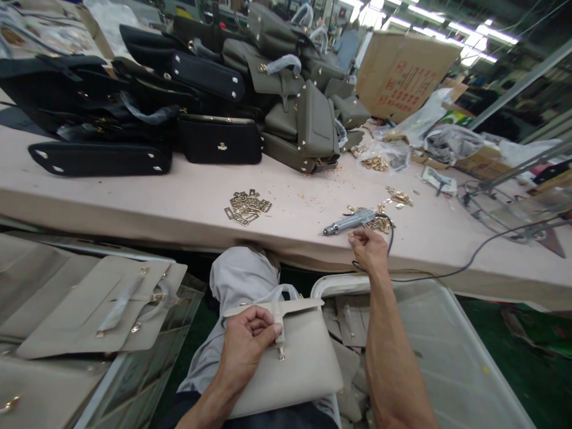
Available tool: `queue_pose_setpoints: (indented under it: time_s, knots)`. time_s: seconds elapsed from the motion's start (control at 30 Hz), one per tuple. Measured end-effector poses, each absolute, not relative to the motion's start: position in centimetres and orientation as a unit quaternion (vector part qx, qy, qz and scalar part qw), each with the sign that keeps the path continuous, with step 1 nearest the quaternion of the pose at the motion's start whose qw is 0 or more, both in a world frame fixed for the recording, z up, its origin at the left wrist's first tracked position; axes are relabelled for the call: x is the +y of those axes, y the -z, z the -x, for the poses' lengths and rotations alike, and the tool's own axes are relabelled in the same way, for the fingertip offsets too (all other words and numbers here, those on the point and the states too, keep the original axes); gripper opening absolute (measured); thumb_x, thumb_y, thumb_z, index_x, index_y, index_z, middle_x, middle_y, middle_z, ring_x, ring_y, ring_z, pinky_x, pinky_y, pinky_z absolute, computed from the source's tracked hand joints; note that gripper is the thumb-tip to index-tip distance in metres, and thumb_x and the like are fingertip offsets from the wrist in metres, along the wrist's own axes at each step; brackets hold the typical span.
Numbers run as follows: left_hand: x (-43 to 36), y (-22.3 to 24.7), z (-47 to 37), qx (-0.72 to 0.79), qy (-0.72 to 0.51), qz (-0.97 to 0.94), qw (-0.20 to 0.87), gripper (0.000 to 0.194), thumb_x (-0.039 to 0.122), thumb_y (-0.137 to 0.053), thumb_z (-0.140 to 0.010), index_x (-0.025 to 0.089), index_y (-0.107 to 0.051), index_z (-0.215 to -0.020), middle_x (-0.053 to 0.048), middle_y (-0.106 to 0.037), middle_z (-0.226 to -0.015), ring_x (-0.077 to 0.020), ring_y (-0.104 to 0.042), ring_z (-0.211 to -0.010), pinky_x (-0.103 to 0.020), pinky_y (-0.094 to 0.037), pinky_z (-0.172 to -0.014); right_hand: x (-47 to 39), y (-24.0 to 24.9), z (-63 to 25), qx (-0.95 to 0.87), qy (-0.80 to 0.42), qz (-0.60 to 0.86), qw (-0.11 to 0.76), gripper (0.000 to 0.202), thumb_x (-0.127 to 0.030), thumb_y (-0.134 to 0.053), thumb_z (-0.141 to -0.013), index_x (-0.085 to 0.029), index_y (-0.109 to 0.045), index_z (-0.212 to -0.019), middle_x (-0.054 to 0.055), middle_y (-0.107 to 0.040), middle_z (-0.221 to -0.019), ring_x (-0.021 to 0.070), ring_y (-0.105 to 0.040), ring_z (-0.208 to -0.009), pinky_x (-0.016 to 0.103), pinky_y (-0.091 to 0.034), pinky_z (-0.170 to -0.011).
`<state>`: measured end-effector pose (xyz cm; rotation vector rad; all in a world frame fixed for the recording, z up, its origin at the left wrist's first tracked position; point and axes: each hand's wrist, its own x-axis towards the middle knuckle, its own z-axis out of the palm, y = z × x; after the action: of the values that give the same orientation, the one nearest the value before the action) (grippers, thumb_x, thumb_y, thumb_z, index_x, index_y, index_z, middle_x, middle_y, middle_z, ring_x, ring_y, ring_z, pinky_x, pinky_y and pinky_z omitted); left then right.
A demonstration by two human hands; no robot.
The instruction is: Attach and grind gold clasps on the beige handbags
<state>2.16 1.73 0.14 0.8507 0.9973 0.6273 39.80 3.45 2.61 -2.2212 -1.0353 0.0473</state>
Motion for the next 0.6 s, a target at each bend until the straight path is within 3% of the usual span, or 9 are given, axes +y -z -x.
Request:
queue_pose_setpoints:
  time_s: [0.17,0.27,0.37,0.6]
  knots:
    - [1.8,-0.2,-2.1,0.456,-0.287,-0.383,0.750,0.034,0.030,-0.094,-0.062,0.016,-0.064,-0.071,-0.001,-0.068,-0.060,-0.0125,-0.062,-0.052,-0.021,-0.051,-0.052,1.9,-4.0,-36.0,-0.498,-0.049,0.736,0.456,0.017,-0.034,-0.071,-0.088,-0.019,-0.074,-0.096,0.004,-0.070,-0.092,0.0125,-0.055,-0.062,0.030,-0.047,-0.063]
    - [1.8,-0.4,-2.2,0.460,-0.290,-0.368,0.754,0.035,0.030,-0.096,-0.060,0.017,-0.065,-0.071,-0.002,-0.069,-0.062,-0.0135,-0.063,-0.053,-0.022,-0.052,-0.053,0.6,-5.5,-31.6,-0.544,-0.160,0.630,0.531,0.012,-0.029,-0.076,-0.087,-0.022,-0.077,-0.096,0.006,-0.068,-0.096,0.0169,-0.064,-0.079,0.032,-0.053,-0.070]
    - [1.8,-0.5,-2.4,0.456,-0.296,-0.362,0.757,0.036,0.031,-0.096,-0.059,0.016,-0.065,-0.073,-0.002,-0.070,-0.064,-0.0139,-0.065,-0.054,-0.023,-0.056,-0.055,-0.4,-6.2,-27.4,-0.582,-0.283,0.541,0.537,0.016,-0.022,-0.079,-0.085,-0.024,-0.080,-0.101,0.009,-0.068,-0.103,0.0229,-0.066,-0.098,0.036,-0.056,-0.081]
    - [1.9,-0.3,-2.3,0.456,-0.287,-0.365,0.760,0.035,0.029,-0.094,-0.063,0.013,-0.065,-0.076,-0.004,-0.071,-0.067,-0.0143,-0.068,-0.054,-0.023,-0.057,-0.054,-1.3,-3.0,-21.6,-0.537,-0.374,0.492,0.574,0.013,-0.015,-0.078,-0.085,-0.024,-0.079,-0.094,0.008,-0.067,-0.098,0.0204,-0.065,-0.094,0.035,-0.054,-0.081]
